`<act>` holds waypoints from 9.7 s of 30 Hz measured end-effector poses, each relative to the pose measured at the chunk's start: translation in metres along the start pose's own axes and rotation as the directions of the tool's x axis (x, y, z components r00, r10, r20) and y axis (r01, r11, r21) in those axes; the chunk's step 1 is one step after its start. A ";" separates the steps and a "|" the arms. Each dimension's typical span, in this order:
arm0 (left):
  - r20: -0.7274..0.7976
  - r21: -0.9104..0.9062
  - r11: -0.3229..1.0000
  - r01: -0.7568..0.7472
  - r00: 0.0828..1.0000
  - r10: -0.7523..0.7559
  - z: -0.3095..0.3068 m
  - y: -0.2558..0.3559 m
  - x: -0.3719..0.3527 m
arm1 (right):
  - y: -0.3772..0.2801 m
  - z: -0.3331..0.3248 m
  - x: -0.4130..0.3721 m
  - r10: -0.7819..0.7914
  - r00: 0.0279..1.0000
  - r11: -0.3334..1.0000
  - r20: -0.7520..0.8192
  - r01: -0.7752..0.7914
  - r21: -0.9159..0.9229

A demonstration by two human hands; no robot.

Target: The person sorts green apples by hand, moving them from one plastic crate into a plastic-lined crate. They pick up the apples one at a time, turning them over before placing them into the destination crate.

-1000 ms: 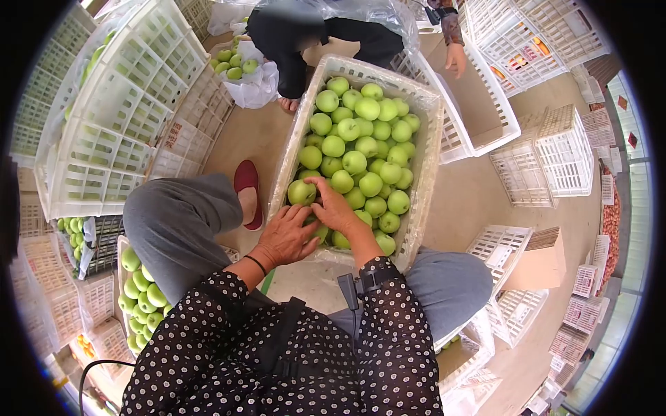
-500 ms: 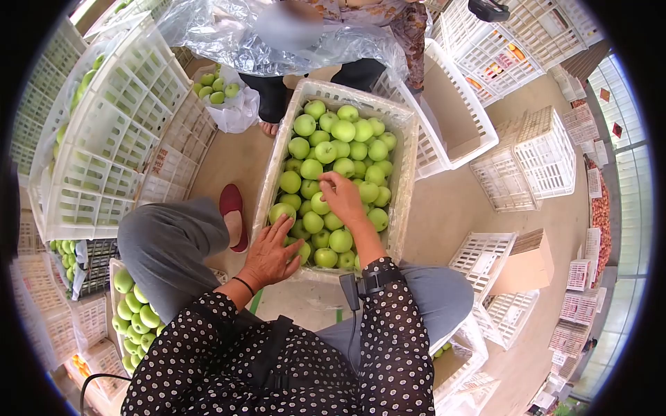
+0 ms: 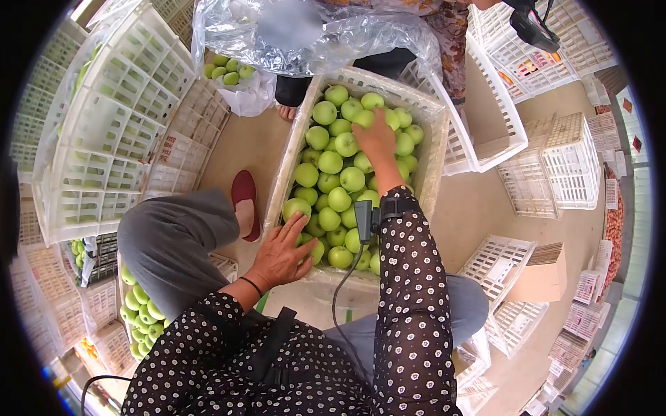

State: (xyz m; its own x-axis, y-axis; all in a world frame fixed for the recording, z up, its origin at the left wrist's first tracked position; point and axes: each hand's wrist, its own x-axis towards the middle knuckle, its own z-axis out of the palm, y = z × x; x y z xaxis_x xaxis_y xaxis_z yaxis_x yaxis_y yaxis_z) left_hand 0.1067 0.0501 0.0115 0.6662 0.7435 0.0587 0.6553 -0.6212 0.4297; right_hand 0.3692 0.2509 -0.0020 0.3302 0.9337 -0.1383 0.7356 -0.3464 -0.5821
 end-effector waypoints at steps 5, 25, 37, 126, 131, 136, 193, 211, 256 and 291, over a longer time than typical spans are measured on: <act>-0.037 0.002 1.000 -0.019 0.999 0.019 0.002 -0.002 -0.001 | -0.005 -0.042 -0.080 -0.468 0.819 0.878 0.332 0.387 0.283; -0.055 0.045 0.998 -0.041 0.998 0.044 0.010 -0.005 -0.002 | 0.041 0.040 -0.212 -0.331 0.911 0.870 0.247 0.193 0.453; 0.459 0.382 0.914 -0.136 0.886 -0.060 -0.015 -0.048 0.071 | 0.046 0.031 -0.221 -0.235 0.901 0.887 0.364 0.045 0.460; 0.086 0.060 0.998 0.026 0.996 -0.031 0.002 0.011 0.013 | 0.076 -0.029 -0.188 0.194 0.867 0.800 0.458 0.130 -0.585; 0.116 0.052 0.998 0.038 0.992 -0.044 0.000 0.012 0.013 | 0.048 -0.049 -0.143 -0.071 0.966 0.907 0.250 0.167 -0.387; 0.126 0.019 0.999 0.048 0.991 -0.050 -0.001 0.012 0.014 | 0.041 -0.046 -0.078 -0.287 0.958 0.904 0.021 0.278 -0.325; 0.021 0.070 0.996 -0.057 0.998 0.056 0.016 0.006 0.013 | 0.078 0.003 -0.206 -0.180 0.883 0.915 0.434 -0.011 0.403; 0.079 0.071 0.993 -0.099 0.992 0.093 0.024 0.013 0.019 | 0.083 0.002 -0.216 -0.085 0.809 0.793 0.581 -0.298 0.531; -0.465 -0.105 0.877 0.468 0.757 -0.459 -0.248 -0.038 -0.201 | 0.076 -0.025 -0.207 0.099 0.771 0.796 0.629 -0.440 0.415; 0.160 0.039 0.966 -0.256 0.956 0.246 0.045 0.061 0.041 | 0.082 -0.038 -0.192 0.041 0.746 0.800 0.665 -0.423 0.426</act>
State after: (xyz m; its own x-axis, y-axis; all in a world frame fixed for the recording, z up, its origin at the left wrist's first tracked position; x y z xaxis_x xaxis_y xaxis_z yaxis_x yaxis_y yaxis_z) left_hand 0.1899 0.0314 -0.0004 0.8552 0.5179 0.0178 0.4767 -0.7997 0.3649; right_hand 0.3886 0.0395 0.0071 -0.1170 0.7426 -0.6595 0.1968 -0.6335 -0.7483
